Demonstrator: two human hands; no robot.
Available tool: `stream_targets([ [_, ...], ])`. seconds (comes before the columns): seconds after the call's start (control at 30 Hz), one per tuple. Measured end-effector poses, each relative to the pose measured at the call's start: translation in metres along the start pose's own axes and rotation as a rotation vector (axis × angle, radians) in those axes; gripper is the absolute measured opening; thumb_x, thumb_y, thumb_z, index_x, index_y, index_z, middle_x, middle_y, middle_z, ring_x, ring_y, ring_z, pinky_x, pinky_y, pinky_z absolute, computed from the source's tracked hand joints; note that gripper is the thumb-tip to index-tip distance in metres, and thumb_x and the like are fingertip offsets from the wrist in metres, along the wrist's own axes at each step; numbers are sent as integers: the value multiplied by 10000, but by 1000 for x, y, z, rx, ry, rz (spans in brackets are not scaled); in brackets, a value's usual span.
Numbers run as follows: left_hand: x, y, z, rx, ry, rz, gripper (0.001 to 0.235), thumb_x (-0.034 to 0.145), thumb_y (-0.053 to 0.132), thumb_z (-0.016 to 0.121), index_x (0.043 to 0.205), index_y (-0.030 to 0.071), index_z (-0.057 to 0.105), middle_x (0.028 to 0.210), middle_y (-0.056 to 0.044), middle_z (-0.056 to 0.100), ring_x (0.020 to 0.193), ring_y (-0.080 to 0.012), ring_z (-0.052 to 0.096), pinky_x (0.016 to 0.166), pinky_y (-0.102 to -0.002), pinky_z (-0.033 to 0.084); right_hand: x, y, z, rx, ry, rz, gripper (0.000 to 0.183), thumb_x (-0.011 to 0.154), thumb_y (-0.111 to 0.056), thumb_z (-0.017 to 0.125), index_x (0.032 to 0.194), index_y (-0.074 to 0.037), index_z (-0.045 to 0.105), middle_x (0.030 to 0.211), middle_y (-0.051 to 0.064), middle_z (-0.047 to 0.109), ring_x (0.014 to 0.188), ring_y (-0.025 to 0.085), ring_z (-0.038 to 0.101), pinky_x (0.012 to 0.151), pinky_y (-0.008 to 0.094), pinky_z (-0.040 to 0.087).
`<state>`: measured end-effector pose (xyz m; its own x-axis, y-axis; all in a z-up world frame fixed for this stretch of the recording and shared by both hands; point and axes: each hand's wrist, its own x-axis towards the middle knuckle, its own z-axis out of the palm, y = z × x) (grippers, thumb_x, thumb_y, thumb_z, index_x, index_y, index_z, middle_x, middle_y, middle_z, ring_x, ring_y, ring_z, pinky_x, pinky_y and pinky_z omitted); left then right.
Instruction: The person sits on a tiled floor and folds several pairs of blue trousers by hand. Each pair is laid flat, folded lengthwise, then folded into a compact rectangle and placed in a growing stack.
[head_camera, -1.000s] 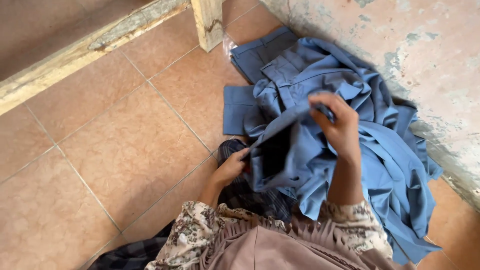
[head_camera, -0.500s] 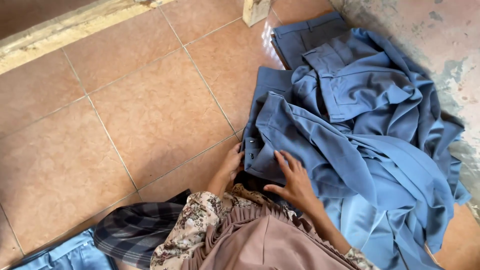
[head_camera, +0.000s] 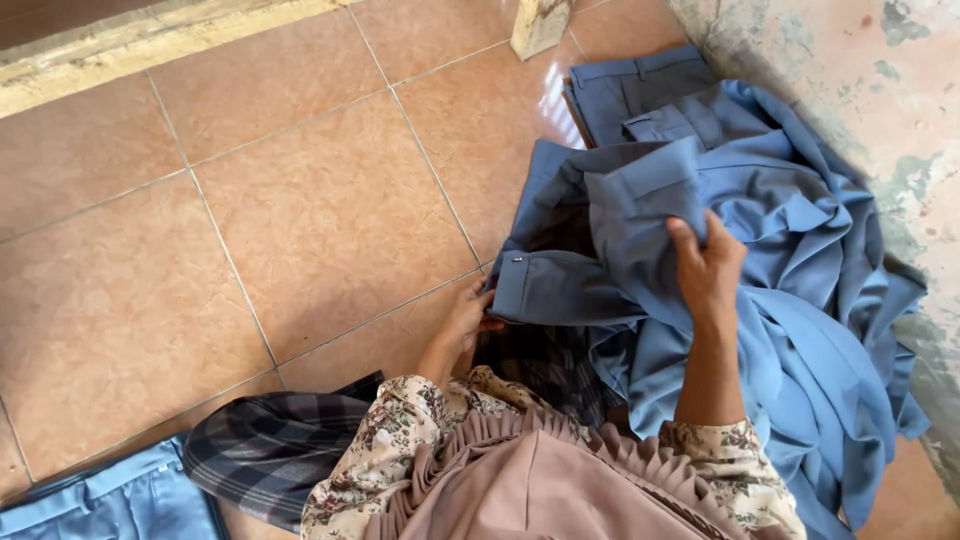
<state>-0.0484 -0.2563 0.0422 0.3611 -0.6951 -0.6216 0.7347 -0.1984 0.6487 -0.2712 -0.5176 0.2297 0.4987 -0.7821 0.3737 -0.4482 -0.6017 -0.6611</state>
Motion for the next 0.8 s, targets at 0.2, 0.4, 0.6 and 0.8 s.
stream_targets([
  [0.2,2,-3,0,27,17,24,431,1037,161,514,1466,154,479,1090,-130,695,782,-323,750,562,-403,665,0,26,80,-421,-137,22,466,1016,-433,692,1389,-161,631,1132,208,668,1039,435,660,830,569,533],
  [0.4,11,-6,3,36,52,14,469,1048,196,516,1507,173,424,1184,-187,681,746,-350,754,552,-425,668,-28,6,93,-544,31,-143,351,974,-571,707,1173,-283,688,1042,6,575,933,265,598,723,430,494],
  [0.6,-84,73,47,53,14,-56,993,897,773,519,1635,232,133,1479,-349,423,1068,-542,657,896,-592,558,-43,37,141,-486,-427,314,617,832,-494,788,1344,-191,625,1076,137,694,1042,404,635,870,601,440],
  [0.8,-81,57,60,100,20,-65,1101,892,251,766,1634,345,-42,1497,-401,365,1095,-555,635,887,-578,559,-51,81,170,-337,-287,387,278,860,-290,737,1137,-290,757,882,52,741,898,366,718,805,503,520],
])
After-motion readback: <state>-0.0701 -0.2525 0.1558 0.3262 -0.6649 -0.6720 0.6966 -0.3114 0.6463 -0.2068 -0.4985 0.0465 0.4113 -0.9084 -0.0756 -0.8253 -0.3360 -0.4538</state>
